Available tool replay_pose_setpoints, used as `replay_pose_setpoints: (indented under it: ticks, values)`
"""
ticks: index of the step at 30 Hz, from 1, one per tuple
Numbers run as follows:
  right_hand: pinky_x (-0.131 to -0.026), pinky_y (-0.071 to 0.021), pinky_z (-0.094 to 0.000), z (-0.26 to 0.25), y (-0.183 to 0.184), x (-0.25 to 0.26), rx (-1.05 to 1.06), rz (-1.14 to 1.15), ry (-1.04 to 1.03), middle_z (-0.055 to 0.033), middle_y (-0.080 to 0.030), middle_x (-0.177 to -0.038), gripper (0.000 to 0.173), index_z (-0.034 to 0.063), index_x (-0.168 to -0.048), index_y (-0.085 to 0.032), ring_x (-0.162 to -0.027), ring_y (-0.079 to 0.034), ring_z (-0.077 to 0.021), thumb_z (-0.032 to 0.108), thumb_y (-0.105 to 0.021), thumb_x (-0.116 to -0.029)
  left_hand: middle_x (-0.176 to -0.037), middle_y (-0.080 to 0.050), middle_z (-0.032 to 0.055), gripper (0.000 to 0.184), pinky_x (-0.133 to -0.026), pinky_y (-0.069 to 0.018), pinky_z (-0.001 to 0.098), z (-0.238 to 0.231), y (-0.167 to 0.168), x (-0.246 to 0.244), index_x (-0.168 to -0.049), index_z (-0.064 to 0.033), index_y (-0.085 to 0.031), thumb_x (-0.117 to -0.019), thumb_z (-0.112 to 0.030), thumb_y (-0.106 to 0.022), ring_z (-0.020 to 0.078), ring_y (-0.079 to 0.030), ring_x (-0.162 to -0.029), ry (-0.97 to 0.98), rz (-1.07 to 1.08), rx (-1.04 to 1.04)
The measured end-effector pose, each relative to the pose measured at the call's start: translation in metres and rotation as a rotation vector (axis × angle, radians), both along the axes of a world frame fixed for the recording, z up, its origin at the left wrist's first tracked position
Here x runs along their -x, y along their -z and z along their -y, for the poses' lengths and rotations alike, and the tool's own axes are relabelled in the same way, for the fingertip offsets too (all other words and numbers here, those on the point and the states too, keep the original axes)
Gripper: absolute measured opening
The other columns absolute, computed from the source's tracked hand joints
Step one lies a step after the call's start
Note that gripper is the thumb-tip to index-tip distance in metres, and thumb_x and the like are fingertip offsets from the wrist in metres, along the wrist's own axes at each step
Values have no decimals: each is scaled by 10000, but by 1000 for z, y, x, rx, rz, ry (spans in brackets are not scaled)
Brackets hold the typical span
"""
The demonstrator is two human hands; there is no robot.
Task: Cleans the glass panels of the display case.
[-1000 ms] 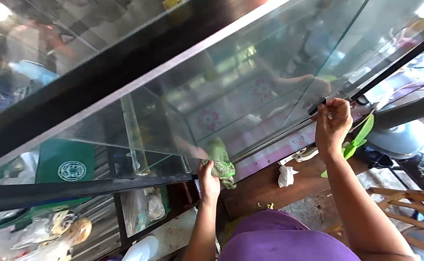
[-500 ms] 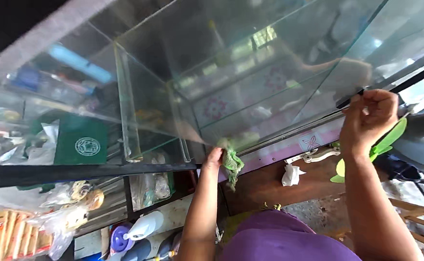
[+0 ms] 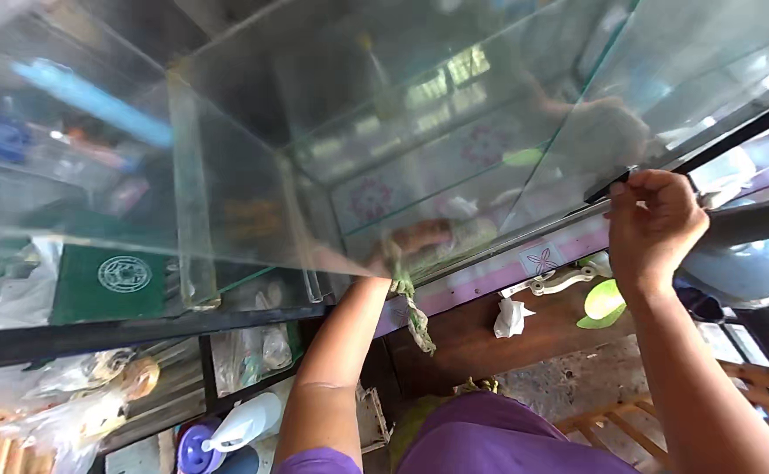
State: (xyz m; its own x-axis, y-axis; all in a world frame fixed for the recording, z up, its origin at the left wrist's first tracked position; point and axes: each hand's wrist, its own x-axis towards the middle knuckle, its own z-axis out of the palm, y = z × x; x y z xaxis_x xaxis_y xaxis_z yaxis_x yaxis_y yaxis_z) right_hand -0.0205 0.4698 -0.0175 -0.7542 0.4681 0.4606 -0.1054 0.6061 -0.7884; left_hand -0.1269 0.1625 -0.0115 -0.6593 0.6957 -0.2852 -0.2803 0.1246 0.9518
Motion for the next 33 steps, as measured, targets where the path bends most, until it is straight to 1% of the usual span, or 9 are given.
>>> replay_pose_setpoints:
  ticks: [3,8,12,16,19,23,25,30,33]
  values:
    - [-762,-598,-292,3,-1,1,-20,23,6,-172,-673,-1038,248,-79,-1156,-612,-871,-695,-142,128,-607,-1019,-878,-673,-146,213,-737,-542,136,-4,-1,2,-1097,-150,-626,-1026,-79,-438,-73,-631,-795,12,41,30]
    - [-738,-601,-296,5,-1,3,-25,43,29,-155,-657,-1033,258,-59,-1163,-605,-859,-688,-141,164,-596,-1034,-1029,-686,-58,234,-859,-528,155,-5,8,-1,-1193,-32,-639,-1048,-102,-468,-53,-631,-934,-22,-44,117]
    - [-756,-600,-320,8,-3,3,-4,77,65,-162,-665,-1052,278,-56,-1183,-608,-864,-690,-153,175,-606,-1028,-1223,-697,110,310,-1012,-509,261,23,86,-4,-1265,26,-658,-1010,-142,-604,97,-649,-1131,-125,-337,230]
    - [-747,-594,-315,11,-6,4,11,109,89,-172,-666,-1048,282,-64,-1187,-609,-832,-684,-151,163,-612,-1020,-1064,-715,73,269,-863,-564,310,33,40,-21,-1195,-29,-675,-953,-146,-690,119,-676,-949,-319,51,335]
    - [-739,-589,-316,15,-8,5,21,110,104,-185,-661,-1053,295,-77,-1200,-596,-815,-678,-156,160,-600,-1024,-940,-670,28,164,-778,-566,293,52,26,-53,-1143,-51,-616,-1049,-131,-508,89,-650,-851,-590,163,201]
    - [-756,-590,-315,18,-10,4,46,114,98,-180,-655,-1053,313,-80,-1214,-582,-837,-678,-151,175,-585,-1033,-947,-660,33,274,-878,-522,277,74,2,-95,-1045,18,-667,-987,-137,-448,45,-626,-915,-603,-267,326]
    - [-758,-586,-299,18,-9,5,62,107,109,-159,-650,-1047,306,-71,-1209,-586,-845,-672,-132,180,-584,-1034,-953,-693,58,313,-854,-546,273,86,-11,-114,-1127,45,-682,-1017,-149,-463,49,-658,-900,-509,-456,360]
    - [-754,-586,-308,18,-7,6,74,93,100,-152,-651,-1048,329,-73,-1208,-582,-830,-666,-126,206,-582,-1033,-921,-724,-105,169,-801,-598,257,100,-53,-141,-1051,-148,-696,-1039,-175,-529,19,-694,-865,-728,-538,-19]
    - [-747,-584,-308,20,-7,5,81,88,96,-152,-645,-1039,341,-72,-1220,-572,-816,-662,-125,217,-568,-1039,-1069,-744,-110,196,-914,-587,290,87,-64,-125,-1153,-287,-704,-1025,-335,-563,36,-696,-1019,-894,-463,-425]
